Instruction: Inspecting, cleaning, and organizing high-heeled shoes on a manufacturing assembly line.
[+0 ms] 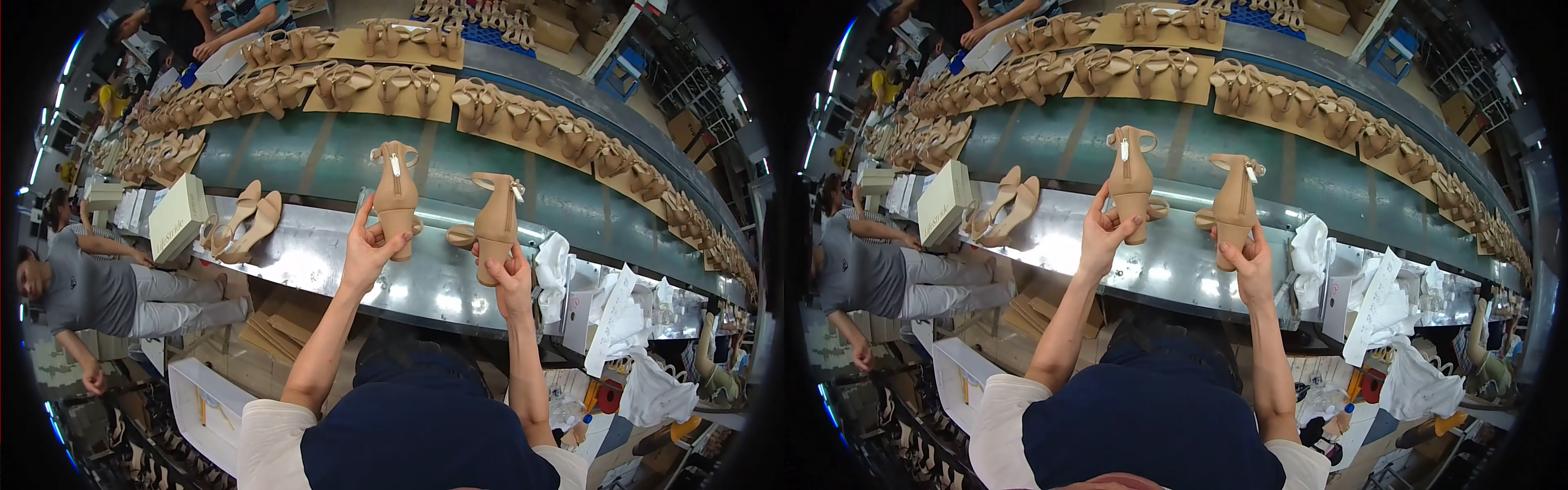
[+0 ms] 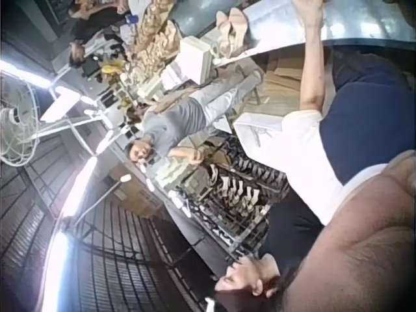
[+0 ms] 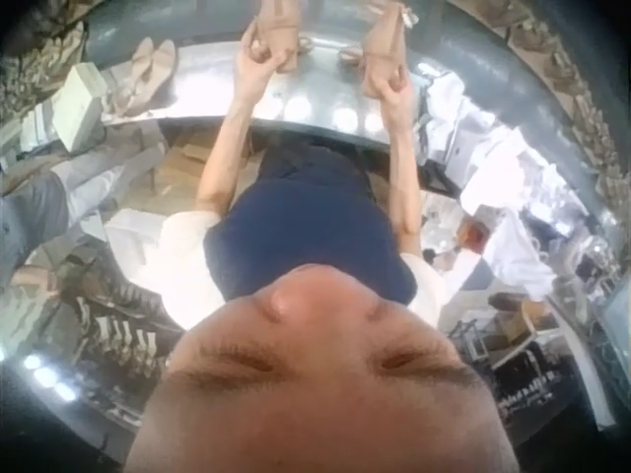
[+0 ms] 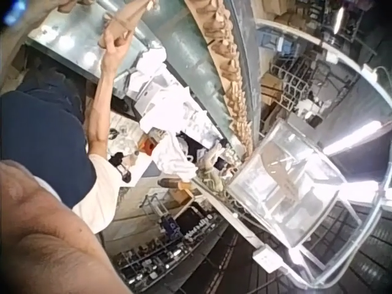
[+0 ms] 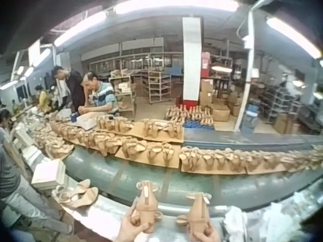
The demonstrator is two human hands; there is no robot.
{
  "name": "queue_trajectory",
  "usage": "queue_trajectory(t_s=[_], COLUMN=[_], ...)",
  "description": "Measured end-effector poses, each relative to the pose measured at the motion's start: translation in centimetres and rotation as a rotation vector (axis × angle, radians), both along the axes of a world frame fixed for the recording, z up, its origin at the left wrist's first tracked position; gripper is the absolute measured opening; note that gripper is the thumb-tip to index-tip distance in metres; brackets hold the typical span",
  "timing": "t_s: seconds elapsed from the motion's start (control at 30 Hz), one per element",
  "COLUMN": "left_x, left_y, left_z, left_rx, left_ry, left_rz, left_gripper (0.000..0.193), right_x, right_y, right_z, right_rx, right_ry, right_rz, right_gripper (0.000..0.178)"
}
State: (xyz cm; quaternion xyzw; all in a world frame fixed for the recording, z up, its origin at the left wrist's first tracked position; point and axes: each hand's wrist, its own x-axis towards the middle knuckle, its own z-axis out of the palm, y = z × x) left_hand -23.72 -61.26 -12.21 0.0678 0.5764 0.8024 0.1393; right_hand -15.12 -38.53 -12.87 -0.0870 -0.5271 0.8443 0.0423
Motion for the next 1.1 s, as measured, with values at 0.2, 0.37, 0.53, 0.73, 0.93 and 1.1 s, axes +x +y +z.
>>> queue_trajectory(t_s=[0.2,0.37,0.53,0.73,0.93,1.1], left_x=[0.3,0.4,0.6,0.8,1.8,2.9], left_y=[1.3,2.3,2.3,2.7,2.1,-0.7], left_z=[1.0,1.2,1.3,0.9,-2.8,-12.5], left_rx=[0.001,0.025,0.043,0.01,0.062,-0.39], left_ry=[0.028,-0.033,-0.113,-0.061,0.029,-0.041], left_rz=[0.034,0.031,0.014,-0.013,-0.085,0.029], left_gripper=[0.084,0.077,0.07,0.063,0.078,0.092], right_x=[0.3,0.2,-0.2,0.1,1.1,2.3], right_y=[0.5,1.0,1.3,1.9,2.5,2.4], right_z=[1.1,1.3,1.1,0.8,0.1,0.0], right_rx=[0.071,0.07,0.031,-0.023,-0.129,-0.332], right_ry=[0.019,-0.017,-0.035,-0.044,-0.039,-0.086], right_rz=[-0.058,-0.077,-0.1,-0.099,-0.094,-0.111], right_gripper=[0.061,0.057,0.056,0.056,0.053,0.049])
